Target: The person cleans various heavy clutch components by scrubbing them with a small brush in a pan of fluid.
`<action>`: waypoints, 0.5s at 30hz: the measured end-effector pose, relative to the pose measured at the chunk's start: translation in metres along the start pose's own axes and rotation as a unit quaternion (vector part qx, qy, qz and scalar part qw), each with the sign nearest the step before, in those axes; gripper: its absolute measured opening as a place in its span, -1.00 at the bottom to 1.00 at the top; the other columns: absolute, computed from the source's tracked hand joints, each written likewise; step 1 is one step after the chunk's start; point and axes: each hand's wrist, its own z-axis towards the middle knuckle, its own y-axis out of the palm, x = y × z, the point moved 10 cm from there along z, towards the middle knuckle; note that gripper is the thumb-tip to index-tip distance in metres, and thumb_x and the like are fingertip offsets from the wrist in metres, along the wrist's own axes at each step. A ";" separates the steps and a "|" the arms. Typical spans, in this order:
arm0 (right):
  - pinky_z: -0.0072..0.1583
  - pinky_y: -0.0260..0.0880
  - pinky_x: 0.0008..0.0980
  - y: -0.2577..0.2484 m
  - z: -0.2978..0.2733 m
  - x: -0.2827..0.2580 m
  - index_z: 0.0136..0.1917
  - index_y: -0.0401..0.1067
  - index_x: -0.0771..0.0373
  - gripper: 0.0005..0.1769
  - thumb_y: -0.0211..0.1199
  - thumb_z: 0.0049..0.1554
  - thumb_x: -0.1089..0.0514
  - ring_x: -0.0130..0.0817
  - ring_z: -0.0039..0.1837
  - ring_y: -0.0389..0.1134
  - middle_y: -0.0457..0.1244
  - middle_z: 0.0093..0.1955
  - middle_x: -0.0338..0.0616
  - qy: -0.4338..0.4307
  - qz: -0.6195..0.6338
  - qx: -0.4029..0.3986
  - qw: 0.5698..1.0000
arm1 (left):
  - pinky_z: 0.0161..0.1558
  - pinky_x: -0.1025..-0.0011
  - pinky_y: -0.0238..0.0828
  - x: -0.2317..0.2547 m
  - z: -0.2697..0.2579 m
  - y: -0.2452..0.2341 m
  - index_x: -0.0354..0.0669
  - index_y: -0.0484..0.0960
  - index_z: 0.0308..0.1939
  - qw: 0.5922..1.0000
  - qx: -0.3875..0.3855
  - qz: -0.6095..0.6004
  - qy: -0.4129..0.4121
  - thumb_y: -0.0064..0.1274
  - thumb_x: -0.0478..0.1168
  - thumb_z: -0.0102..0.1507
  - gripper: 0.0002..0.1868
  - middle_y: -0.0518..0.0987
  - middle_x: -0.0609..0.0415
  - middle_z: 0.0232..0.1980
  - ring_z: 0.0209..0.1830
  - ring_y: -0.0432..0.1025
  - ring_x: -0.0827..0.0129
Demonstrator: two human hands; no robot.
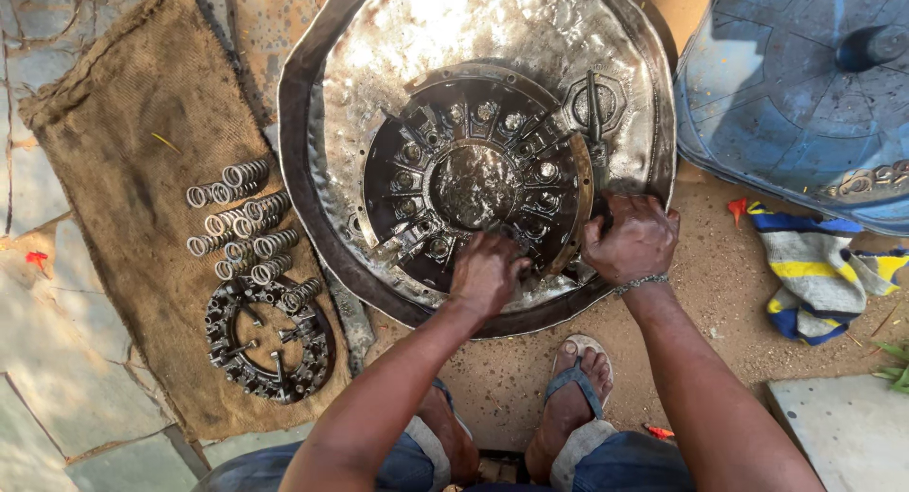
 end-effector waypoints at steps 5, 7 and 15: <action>0.29 0.32 0.09 -0.010 0.007 -0.003 0.17 0.56 0.11 -0.58 0.20 0.08 -0.02 0.03 0.22 0.43 0.43 0.16 0.00 -0.015 0.037 0.041 0.998 | 0.17 -0.34 0.21 0.012 -0.001 -0.039 -0.09 0.57 0.30 0.978 0.094 0.133 0.127 -0.04 0.11 0.13 -0.30 0.43 -0.13 0.33 0.36 0.33 -0.31; 0.27 0.34 0.06 -0.008 0.002 -0.001 0.15 0.57 0.12 -0.54 0.24 0.00 -0.02 0.02 0.17 0.44 0.42 0.08 0.04 0.002 0.035 0.022 0.999 | 0.09 -0.24 0.31 0.014 0.003 -0.027 -0.15 0.61 0.25 0.987 -0.010 0.075 0.141 0.05 -0.04 0.17 -0.42 0.50 -0.11 0.30 0.29 0.31 -0.20; 0.29 0.32 0.08 -0.011 0.000 -0.003 0.18 0.56 0.09 -0.53 0.25 0.00 -0.01 0.00 0.19 0.43 0.43 0.11 -0.01 0.014 0.045 0.004 0.999 | -0.22 0.22 0.53 -0.008 0.012 0.023 -0.12 0.66 0.02 0.969 -0.187 -0.158 -0.043 0.12 -0.25 0.22 -0.72 0.60 -0.09 -0.02 -0.24 0.43 0.27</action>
